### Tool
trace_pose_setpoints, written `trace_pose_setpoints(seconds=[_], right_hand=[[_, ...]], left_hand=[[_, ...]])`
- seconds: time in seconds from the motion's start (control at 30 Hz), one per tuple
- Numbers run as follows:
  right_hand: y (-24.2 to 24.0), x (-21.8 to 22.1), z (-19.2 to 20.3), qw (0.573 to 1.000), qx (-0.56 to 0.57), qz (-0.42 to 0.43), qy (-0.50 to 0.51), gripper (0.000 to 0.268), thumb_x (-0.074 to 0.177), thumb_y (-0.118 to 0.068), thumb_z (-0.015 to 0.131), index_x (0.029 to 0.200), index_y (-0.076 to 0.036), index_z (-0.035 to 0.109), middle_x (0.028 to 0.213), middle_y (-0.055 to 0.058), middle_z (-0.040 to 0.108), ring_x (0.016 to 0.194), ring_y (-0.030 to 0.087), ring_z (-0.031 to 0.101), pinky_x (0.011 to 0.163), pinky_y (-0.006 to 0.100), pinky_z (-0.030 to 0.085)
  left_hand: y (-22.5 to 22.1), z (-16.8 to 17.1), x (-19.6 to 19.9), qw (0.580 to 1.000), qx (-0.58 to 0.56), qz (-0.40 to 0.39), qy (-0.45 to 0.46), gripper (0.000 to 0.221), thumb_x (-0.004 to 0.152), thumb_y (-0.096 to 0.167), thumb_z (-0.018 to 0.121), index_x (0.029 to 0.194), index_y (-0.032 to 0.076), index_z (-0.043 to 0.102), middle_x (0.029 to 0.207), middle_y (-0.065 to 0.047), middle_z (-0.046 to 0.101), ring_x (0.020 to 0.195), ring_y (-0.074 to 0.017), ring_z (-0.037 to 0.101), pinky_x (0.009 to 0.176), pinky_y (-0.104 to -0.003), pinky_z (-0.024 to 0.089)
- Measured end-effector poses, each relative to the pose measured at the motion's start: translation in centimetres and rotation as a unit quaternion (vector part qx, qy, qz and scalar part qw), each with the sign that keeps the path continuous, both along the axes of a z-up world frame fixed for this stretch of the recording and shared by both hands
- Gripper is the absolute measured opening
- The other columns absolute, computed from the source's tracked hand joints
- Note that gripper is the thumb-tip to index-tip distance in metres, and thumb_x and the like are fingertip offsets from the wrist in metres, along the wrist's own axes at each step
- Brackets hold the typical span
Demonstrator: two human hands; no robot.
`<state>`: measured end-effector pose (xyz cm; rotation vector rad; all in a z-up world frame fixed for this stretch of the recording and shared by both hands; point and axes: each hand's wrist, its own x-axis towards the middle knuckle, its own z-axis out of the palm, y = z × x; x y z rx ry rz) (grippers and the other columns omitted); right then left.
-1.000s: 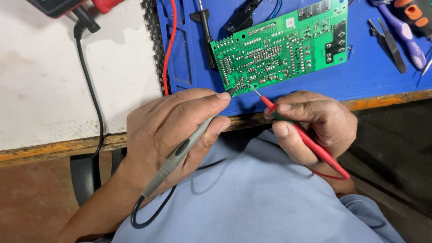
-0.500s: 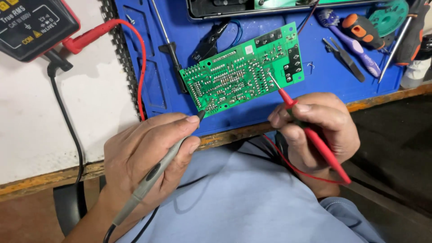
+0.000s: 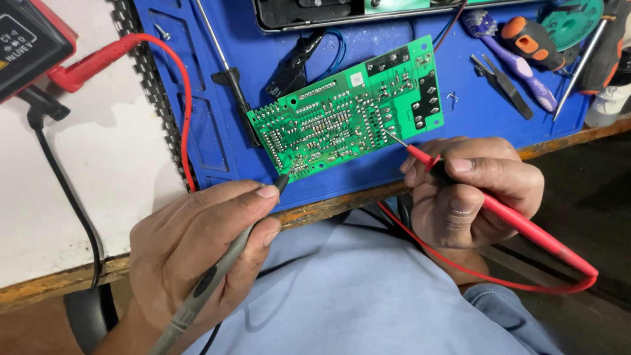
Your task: Testing a circuit board with a multimeter and soldering components.
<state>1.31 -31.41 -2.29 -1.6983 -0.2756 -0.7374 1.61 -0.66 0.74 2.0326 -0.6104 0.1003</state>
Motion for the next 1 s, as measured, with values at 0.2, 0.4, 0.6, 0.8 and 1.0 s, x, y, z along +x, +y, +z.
trace_pose_setpoints(seconds=[0.2, 0.4, 0.6, 0.8, 1.0], right_hand=[[0.9, -1.0, -0.3, 1.000, 0.013, 0.009, 0.017, 0.031, 0.120, -0.033, 0.077, 0.117, -0.004, 0.066, 0.077, 0.014, 0.055, 0.053, 0.026, 0.060, 0.052, 0.041, 0.062], [1.4, -1.4, -0.4, 1.000, -0.016, 0.013, 0.016, 0.034, 0.122, -0.037, 0.076, 0.117, -0.005, 0.066, 0.073, 0.013, 0.053, 0.052, 0.025, 0.060, 0.054, 0.043, 0.065], [1.6, -1.2, -0.6, 0.998, -0.052, 0.023, 0.006, 0.035, 0.123, -0.037, 0.073, 0.118, -0.003, 0.066, 0.073, 0.015, 0.057, 0.053, 0.026, 0.064, 0.052, 0.042, 0.064], [1.1, -1.0, -1.3, 0.996, -0.063, 0.058, -0.005, 0.034, 0.122, -0.034, 0.073, 0.119, -0.001, 0.067, 0.065, 0.014, 0.056, 0.052, 0.027, 0.064, 0.050, 0.040, 0.055], [0.6, -0.8, -1.4, 0.993, -0.077, 0.086, -0.010, 0.031, 0.122, -0.031, 0.071, 0.122, 0.001, 0.068, 0.070, 0.016, 0.063, 0.057, 0.027, 0.070, 0.053, 0.040, 0.060]], left_hand=[[-0.3, 0.3, 0.3, 1.000, -0.018, 0.010, 0.001, 0.019, 0.115, 0.013, 0.077, 0.128, -0.001, 0.077, 0.122, -0.019, 0.089, 0.101, -0.0306, 0.090, 0.086, -0.040, 0.072], [-0.1, 0.2, 0.2, 1.000, -0.019, 0.006, 0.010, 0.018, 0.116, 0.013, 0.079, 0.129, 0.000, 0.077, 0.123, -0.019, 0.089, 0.100, -0.0303, 0.090, 0.083, -0.040, 0.071], [0.2, 0.3, 0.1, 1.000, -0.012, 0.000, 0.012, 0.021, 0.116, 0.011, 0.085, 0.133, 0.001, 0.077, 0.127, -0.018, 0.089, 0.102, -0.0291, 0.089, 0.085, -0.040, 0.069], [0.3, 0.3, 0.2, 1.000, -0.016, -0.004, 0.016, 0.022, 0.116, 0.011, 0.087, 0.134, 0.002, 0.078, 0.129, -0.017, 0.089, 0.105, -0.0276, 0.089, 0.087, -0.040, 0.069], [0.4, 0.3, 0.3, 1.000, -0.012, -0.006, 0.015, 0.025, 0.115, 0.012, 0.090, 0.135, 0.001, 0.079, 0.129, -0.017, 0.089, 0.107, -0.0268, 0.089, 0.087, -0.039, 0.070]])
